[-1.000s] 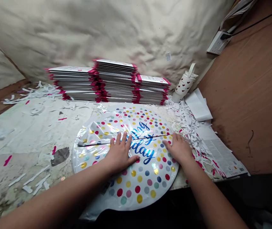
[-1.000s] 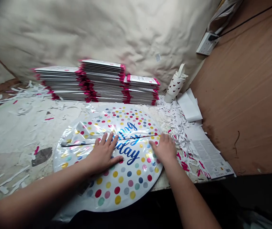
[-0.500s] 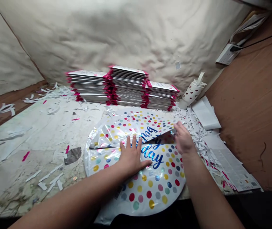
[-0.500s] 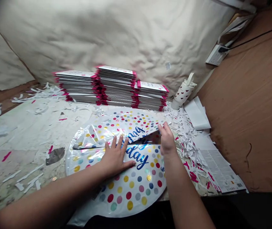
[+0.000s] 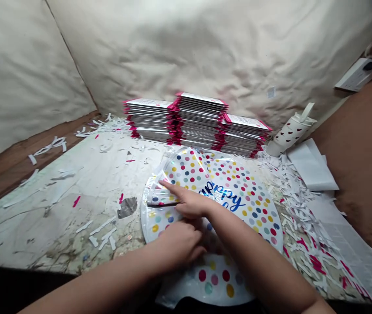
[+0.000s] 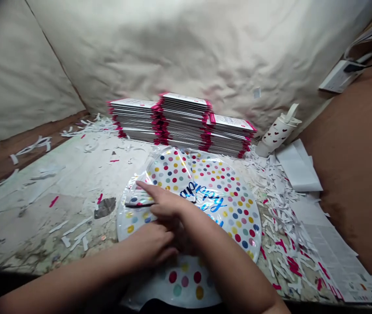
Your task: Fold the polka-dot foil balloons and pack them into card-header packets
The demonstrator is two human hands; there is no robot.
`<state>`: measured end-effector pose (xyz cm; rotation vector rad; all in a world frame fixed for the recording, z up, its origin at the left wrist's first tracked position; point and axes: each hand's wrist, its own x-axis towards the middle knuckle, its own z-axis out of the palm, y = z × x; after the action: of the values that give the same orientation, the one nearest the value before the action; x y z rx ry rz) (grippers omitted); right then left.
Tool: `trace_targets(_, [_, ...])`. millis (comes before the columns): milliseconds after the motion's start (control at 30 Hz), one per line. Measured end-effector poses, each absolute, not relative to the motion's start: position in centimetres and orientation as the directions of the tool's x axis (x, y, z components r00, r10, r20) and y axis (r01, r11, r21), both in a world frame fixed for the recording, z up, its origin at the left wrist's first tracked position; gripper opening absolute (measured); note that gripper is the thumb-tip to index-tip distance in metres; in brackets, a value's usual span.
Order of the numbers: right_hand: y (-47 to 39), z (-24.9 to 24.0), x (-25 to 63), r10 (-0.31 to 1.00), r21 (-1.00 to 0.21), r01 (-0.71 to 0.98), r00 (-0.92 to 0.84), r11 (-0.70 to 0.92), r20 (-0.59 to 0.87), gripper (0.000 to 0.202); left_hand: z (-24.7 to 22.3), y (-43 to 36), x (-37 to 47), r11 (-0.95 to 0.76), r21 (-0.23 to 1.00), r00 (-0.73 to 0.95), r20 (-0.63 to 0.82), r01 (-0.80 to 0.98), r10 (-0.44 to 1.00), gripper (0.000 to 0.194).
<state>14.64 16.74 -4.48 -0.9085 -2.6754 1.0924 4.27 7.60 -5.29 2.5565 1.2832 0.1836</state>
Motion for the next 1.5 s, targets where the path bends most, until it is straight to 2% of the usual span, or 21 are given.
trace_targets(67, [16.8, -5.5, 15.6, 0.625, -0.603, 0.519, -0.779, 0.606, -0.042, 0.068, -4.8, 8.2, 0.8, -0.601, 0.26, 0.618, 0.021, 0.755, 0.786, 0.026])
trace_targets(133, [16.4, -6.3, 15.5, 0.668, -0.521, 0.572, -0.744, 0.634, -0.005, 0.052, -4.6, 9.7, -2.5, -0.561, 0.151, 0.553, 0.094, 0.814, 0.828, 0.033])
trace_targets(267, [15.3, -7.5, 12.7, 0.772, -0.392, 0.689, -0.629, 0.609, 0.094, 0.033, -3.9, 12.5, -6.0, -0.552, -0.193, 0.584, 0.23, 0.811, 0.778, 0.025])
trace_targets(333, [15.0, -8.1, 11.1, 0.81, -0.334, 0.742, -0.567, 0.582, 0.151, 0.024, -3.5, 12.7, -5.6, -0.5, -0.246, 0.557, 0.361, 0.83, 0.748, 0.021])
trace_targets(400, [15.2, -8.3, 10.2, 0.82, -0.294, 0.766, -0.533, 0.572, 0.209, 0.017, -3.7, 12.1, -4.5, -0.485, -0.219, 0.528, 0.465, 0.847, 0.711, 0.02])
trace_targets(433, [15.4, -8.1, 10.3, 0.821, -0.28, 0.773, -0.518, 0.569, 0.238, 0.014, -4.0, 11.8, -4.0, -0.517, -0.186, 0.539, 0.465, 0.835, 0.702, 0.023])
trace_targets(533, [16.7, -5.9, 13.3, 0.84, -0.265, 0.814, -0.42, 0.516, 0.343, 0.007, -6.0, 11.2, -3.1, -0.618, -0.088, 0.613, 0.293, 0.781, 0.734, 0.038])
trace_targets(633, [18.5, -1.2, 21.1, 0.85, -0.291, 0.897, -0.152, 0.333, 0.504, 0.017, -7.9, 11.6, -3.5, -0.514, -0.018, 0.513, 0.091, 0.858, 0.853, 0.079])
trace_targets(733, [19.6, 3.9, 30.6, 0.716, -0.338, 0.94, 0.206, 0.044, 0.666, 0.039, -8.4, 11.9, -3.9, -0.373, 0.026, 0.374, -0.044, 0.927, 0.926, 0.087])
trace_targets(800, [19.1, 6.1, 35.2, 0.516, -0.329, 0.937, 0.339, -0.115, 0.786, 0.041, -8.0, 11.9, -3.9, -0.336, 0.036, 0.338, -0.078, 0.941, 0.938, 0.088])
trace_targets(867, [17.3, 6.7, 37.1, 0.377, -0.211, 0.969, 0.246, -0.132, 0.893, 0.037, -7.1, 12.0, -3.7, -0.324, 0.056, 0.328, -0.085, 0.944, 0.941, 0.087])
trace_targets(900, [16.0, 6.4, 37.0, 0.35, -0.125, 0.989, 0.144, -0.074, 0.926, 0.032, -6.6, 12.2, -3.6, -0.322, 0.084, 0.329, -0.085, 0.943, 0.94, 0.083])
trace_targets(933, [14.5, 5.7, 36.3, 0.351, -0.034, 0.999, 0.018, 0.04, 0.936, 0.028, -6.0, 12.5, -3.6, -0.313, 0.135, 0.326, -0.084, 0.94, 0.942, 0.077])
trace_targets(1000, [11.4, 3.6, 33.9, 0.367, 0.094, 0.916, -0.248, 0.39, 0.896, 0.03, -4.8, 13.4, -3.8, -0.241, 0.315, 0.274, -0.063, 0.918, 0.96, 0.063])
trace_targets(1067, [8.5, 0.7, 31.2, 0.363, 0.112, 0.686, -0.507, 0.719, 0.782, 0.04, -3.7, 14.6, -4.1, -0.089, 0.575, 0.146, -0.054, 0.813, 0.988, 0.054])
trace_targets(1100, [7.4, -0.9, 30.1, 0.37, 0.091, 0.594, -0.606, 0.8, 0.704, 0.041, -3.4, 15.2, -4.2, -0.004, 0.692, 0.079, -0.076, 0.722, 0.994, 0.053])
trace_targets(1167, [5.7, -4.2, 28.7, 0.398, 0.051, 0.517, -0.715, 0.855, 0.574, 0.037, -3.1, 16.5, -4.0, 0.122, 0.82, 0.007, -0.152, 0.56, 0.988, 0.053])
trace_targets(1233, [4.9, -7.0, 28.4, 0.464, 0.023, 0.538, -0.748, 0.843, 0.474, 0.036, -3.2, 17.7, -3.3, 0.179, 0.837, 0.006, -0.213, 0.516, 0.977, 0.053])
trace_targets(1333, [4.6, -9.6, 28.8, 0.55, -0.013, 0.585, -0.753, 0.811, 0.362, 0.039, -3.4, 19.3, -1.6, 0.187, 0.786, -0.013, -0.222, 0.59, 0.975, 0.052])
trace_targets(1500, [4.6, -9.8, 29.0, 0.572, -0.025, 0.596, -0.756, 0.802, 0.319, 0.04, -2.7, 21.1, 1.5, 0.151, 0.677, -0.043, -0.174, 0.72, 0.984, 0.056])
